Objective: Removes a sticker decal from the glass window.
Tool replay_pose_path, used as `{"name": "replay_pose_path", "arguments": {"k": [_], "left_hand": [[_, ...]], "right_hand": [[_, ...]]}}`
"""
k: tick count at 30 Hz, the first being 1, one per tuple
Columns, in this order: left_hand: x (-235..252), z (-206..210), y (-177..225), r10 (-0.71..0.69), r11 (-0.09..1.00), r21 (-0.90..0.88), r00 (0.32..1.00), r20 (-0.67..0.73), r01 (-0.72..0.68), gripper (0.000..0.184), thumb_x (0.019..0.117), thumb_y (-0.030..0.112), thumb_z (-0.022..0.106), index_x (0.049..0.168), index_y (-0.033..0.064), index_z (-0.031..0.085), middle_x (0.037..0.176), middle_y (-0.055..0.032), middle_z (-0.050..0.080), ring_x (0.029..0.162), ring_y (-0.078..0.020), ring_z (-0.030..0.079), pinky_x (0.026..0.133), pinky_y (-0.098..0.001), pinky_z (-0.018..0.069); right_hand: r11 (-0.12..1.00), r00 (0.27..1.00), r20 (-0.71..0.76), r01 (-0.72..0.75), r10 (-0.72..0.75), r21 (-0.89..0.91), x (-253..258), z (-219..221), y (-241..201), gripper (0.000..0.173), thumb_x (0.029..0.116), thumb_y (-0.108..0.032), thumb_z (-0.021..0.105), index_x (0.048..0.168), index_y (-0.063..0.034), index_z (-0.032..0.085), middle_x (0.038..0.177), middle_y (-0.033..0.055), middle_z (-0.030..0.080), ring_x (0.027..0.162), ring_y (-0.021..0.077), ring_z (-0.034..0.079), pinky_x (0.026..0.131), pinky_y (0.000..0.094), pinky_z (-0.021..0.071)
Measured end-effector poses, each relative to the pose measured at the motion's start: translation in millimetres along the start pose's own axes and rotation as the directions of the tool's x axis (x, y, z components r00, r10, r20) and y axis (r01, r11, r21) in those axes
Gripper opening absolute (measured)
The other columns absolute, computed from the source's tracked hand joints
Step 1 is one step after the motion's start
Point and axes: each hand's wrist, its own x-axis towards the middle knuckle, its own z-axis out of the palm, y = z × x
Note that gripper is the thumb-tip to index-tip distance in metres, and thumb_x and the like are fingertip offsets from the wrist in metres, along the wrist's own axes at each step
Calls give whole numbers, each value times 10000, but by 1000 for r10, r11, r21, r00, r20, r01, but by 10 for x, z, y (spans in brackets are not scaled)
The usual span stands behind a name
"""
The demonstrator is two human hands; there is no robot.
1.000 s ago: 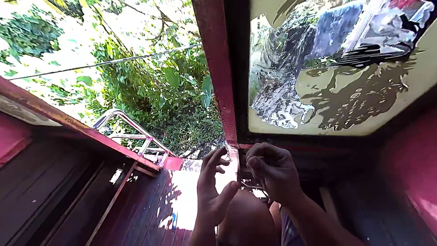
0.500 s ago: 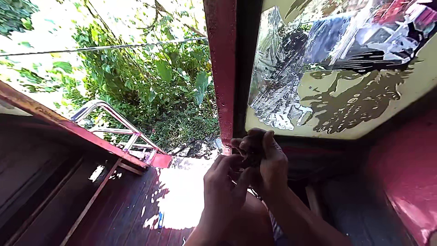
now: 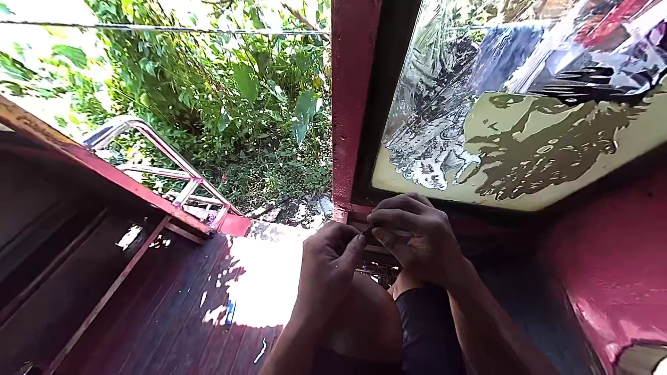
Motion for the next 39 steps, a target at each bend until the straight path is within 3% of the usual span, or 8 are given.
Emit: {"name": "replay_pose_path", "arguments": {"k": [9, 18, 23, 25, 27, 29, 33, 39], "left_hand": [[-13, -48, -17, -169, 980, -108, 985, 24, 170, 167, 949, 98, 608, 805, 85, 691, 637, 78, 608, 493, 31, 463, 486, -149, 378], [-30, -35, -19, -122, 992, -46, 989, -79, 119, 161, 923, 93, 629, 771, 99, 681, 590, 98, 564, 484, 44, 461, 470, -140, 375], [-31, -46, -66, -85, 994, -87, 977, -194, 70, 152, 919, 59, 629, 785, 75, 699, 591, 84, 591, 478, 33, 482, 469, -145, 400], [-47, -40, -67, -67, 996, -70, 977, -204, 54, 144, 921, 53, 635, 798, 67, 708, 604, 81, 609, 491, 38, 497, 476, -140, 406], [-61, -32, -66, -32, 999, -21, 977, -210, 29, 123, 919, 66, 653, 815, 61, 719, 620, 78, 629, 501, 45, 510, 479, -135, 413], [-75, -27, -79, 11, 1000, 29, 976, -216, -5, 111, 917, 76, 662, 828, 58, 725, 640, 71, 650, 511, 47, 528, 485, -132, 429], [-80, 53, -83, 95, 993, 82, 973, -208, -79, 102, 907, 69, 674, 831, 24, 726, 693, 36, 678, 588, 43, 593, 565, -137, 506], [-121, -7, 4, 129, 976, 194, 981, -148, -99, 148, 932, 99, 666, 863, -4, 747, 772, -53, 688, 691, -73, 642, 668, -267, 548]], "right_hand": [[990, 987, -83, 135, -139, -45, -64, 183, 107, 164, 985, -215, 652, 905, -156, 782, 1088, 7, 729, 1082, 151, 632, 931, 345, 490], [996, 985, -168, -16, 31, 85, -208, 348, 111, 189, 1009, -262, 573, 897, -127, 643, 1064, 44, 624, 1087, 111, 583, 970, 243, 477], [957, 909, -310, -232, 278, 176, -373, 366, 336, 221, 982, -219, 612, 866, -42, 672, 836, -23, 635, 768, -47, 587, 699, 119, 500], [932, 917, -222, -355, 331, -73, -454, 399, 425, 183, 921, -203, 655, 881, -57, 758, 813, 42, 725, 735, 102, 680, 682, 288, 560], [910, 930, -103, -368, 354, -192, -487, 419, 411, 271, 878, -80, 654, 1114, -75, 789, 1128, 155, 750, 1001, 350, 725, 839, 554, 574], [913, 932, -106, -362, 347, -187, -479, 434, 344, 302, 879, -132, 689, 1163, -86, 779, 1258, 164, 712, 1083, 395, 693, 872, 597, 546], [972, 923, -329, -229, 198, -59, -402, 385, 98, 214, 867, -275, 742, 792, -75, 721, 904, 85, 732, 846, 181, 694, 723, 353, 559], [1000, 966, -257, -30, 29, -1, -200, 449, -202, 286, 972, -239, 651, 1002, 33, 736, 945, 190, 685, 776, 113, 640, 673, 188, 518]]}}
